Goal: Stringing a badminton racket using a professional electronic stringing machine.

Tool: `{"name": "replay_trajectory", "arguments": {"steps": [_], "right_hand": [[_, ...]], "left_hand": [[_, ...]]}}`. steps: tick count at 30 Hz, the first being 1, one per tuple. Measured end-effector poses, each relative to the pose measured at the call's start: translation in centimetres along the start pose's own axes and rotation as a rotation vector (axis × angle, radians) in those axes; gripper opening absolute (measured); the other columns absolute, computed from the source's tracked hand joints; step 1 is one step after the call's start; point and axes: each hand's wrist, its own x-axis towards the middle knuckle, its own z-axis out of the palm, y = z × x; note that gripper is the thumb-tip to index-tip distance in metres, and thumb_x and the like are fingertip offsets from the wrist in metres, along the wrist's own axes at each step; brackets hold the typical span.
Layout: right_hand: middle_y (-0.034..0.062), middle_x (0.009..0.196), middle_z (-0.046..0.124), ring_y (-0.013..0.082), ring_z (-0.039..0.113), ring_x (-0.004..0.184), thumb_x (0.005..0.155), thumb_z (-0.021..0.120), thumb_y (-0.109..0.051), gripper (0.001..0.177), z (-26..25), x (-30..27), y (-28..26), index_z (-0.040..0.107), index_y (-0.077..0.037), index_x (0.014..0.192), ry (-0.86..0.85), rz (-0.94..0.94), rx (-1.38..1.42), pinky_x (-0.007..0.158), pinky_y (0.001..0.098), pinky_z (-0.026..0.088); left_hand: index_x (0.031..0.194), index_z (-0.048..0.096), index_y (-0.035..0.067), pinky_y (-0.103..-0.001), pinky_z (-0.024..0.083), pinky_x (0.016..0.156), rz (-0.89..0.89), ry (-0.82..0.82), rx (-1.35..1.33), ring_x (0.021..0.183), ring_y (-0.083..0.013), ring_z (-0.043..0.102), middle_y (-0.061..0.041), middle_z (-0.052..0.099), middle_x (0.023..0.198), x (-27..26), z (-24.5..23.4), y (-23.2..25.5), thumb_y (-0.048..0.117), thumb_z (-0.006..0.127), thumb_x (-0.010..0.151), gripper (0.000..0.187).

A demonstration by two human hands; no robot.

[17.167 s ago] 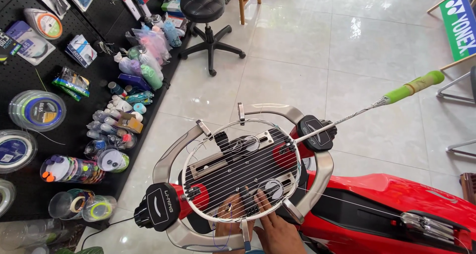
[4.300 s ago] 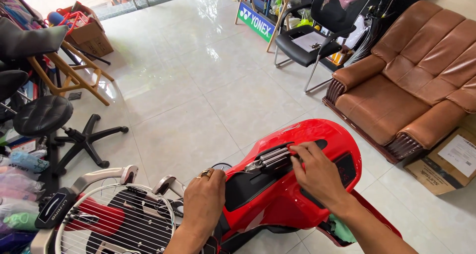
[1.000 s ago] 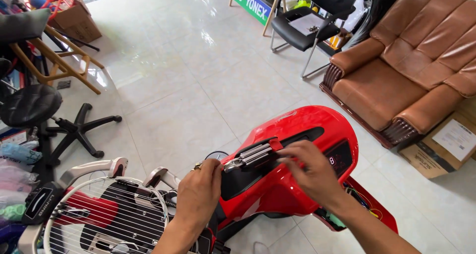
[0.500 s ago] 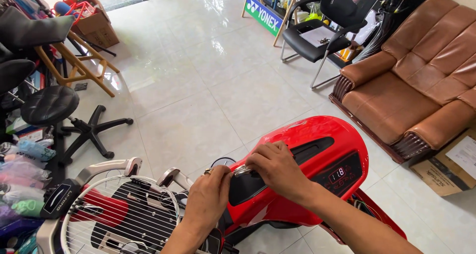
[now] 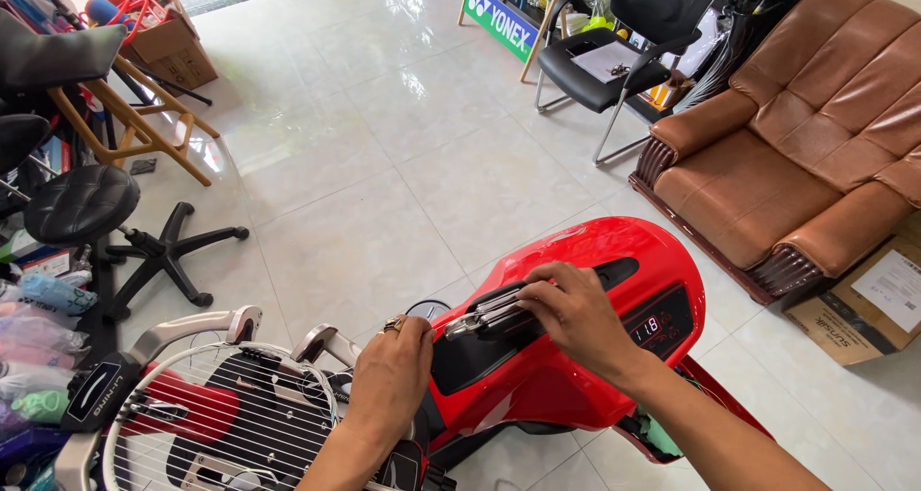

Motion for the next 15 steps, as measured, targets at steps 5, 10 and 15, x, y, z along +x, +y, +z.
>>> {"name": "replay_trajectory", "arguments": {"steps": [5,10,15], "right_hand": [[0.0007,0.111,0.067,0.0205,0.065,0.096,0.088,0.073,-0.015,0.013,-1.5,-1.4,0.3,0.073,-0.014,0.101,-0.024,0.168,0.061,0.086,0.0387,0.044],[0.0016,0.111,0.066,0.0229,0.064,0.099,0.087,0.074,-0.016,0.012,-1.6,-3.0,1.3,0.074,-0.013,0.098,-0.002,0.201,0.030,0.087,0.0387,0.045],[0.0016,0.111,0.067,0.0227,0.065,0.097,0.086,0.074,-0.017,0.011,-1.7,-3.6,1.5,0.075,-0.013,0.096,-0.025,0.237,0.004,0.086,0.0395,0.045]], "left_hand": [[0.090,0.060,0.002,-0.048,0.052,0.067,0.072,0.018,0.037,0.072,-0.0369,0.065,-0.017,0.068,0.082,-0.2,-0.6,0.5,0.013,0.063,0.094,0.012],[0.088,0.058,0.001,-0.047,0.052,0.067,0.153,0.038,0.100,0.072,-0.0355,0.064,-0.017,0.065,0.082,-0.5,0.0,-0.3,0.011,0.063,0.093,0.012],[0.088,0.059,0.001,-0.047,0.053,0.067,0.111,-0.014,0.128,0.071,-0.0342,0.065,-0.015,0.065,0.081,-0.7,-0.6,0.1,0.010,0.063,0.093,0.011]]}}
